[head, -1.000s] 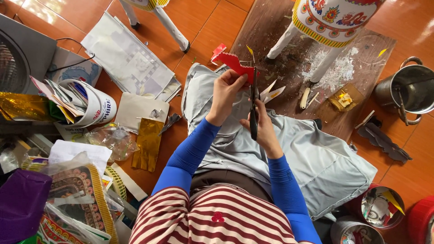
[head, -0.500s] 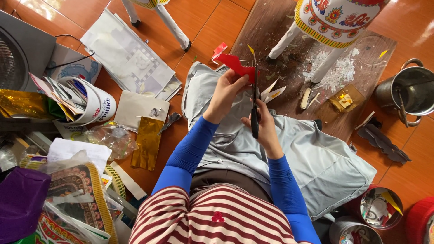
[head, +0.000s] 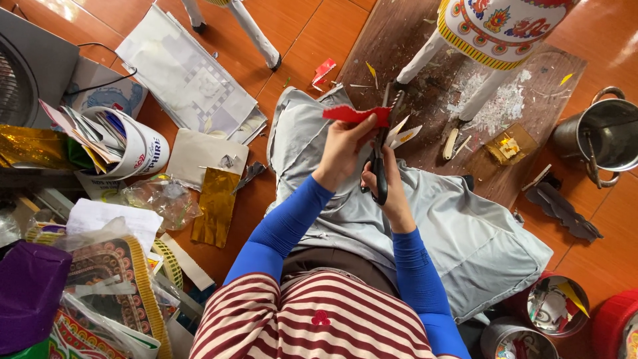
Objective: Cutting and assembling paper and cardboard pieces to create a decorative model.
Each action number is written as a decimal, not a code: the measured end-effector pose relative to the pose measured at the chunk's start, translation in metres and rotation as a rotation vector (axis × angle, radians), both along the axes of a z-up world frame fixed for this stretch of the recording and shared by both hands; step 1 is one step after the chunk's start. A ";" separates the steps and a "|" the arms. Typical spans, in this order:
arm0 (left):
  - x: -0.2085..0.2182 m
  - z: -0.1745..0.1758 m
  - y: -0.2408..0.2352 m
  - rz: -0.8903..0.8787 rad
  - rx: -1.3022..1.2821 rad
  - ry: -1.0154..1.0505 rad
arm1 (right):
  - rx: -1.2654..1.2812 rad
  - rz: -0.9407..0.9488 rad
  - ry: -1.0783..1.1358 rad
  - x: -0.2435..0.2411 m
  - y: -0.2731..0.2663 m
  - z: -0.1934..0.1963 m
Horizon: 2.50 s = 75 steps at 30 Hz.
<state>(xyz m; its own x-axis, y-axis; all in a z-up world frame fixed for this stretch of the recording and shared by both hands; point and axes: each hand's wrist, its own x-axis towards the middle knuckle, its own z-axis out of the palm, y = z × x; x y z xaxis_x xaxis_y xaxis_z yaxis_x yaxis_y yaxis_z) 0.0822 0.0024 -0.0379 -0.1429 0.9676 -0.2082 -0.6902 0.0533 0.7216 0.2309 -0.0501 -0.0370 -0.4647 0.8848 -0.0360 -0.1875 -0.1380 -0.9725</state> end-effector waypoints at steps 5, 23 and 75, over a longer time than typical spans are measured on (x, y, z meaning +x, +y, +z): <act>0.018 0.005 -0.004 0.029 -0.072 -0.253 | 0.013 -0.100 0.080 -0.004 -0.005 -0.021; 0.019 0.018 -0.003 0.057 -0.049 -0.189 | 0.052 -0.167 0.039 -0.007 -0.004 -0.010; -0.030 0.014 -0.015 -0.283 0.018 0.423 | 0.048 -0.379 -0.013 0.029 0.007 0.002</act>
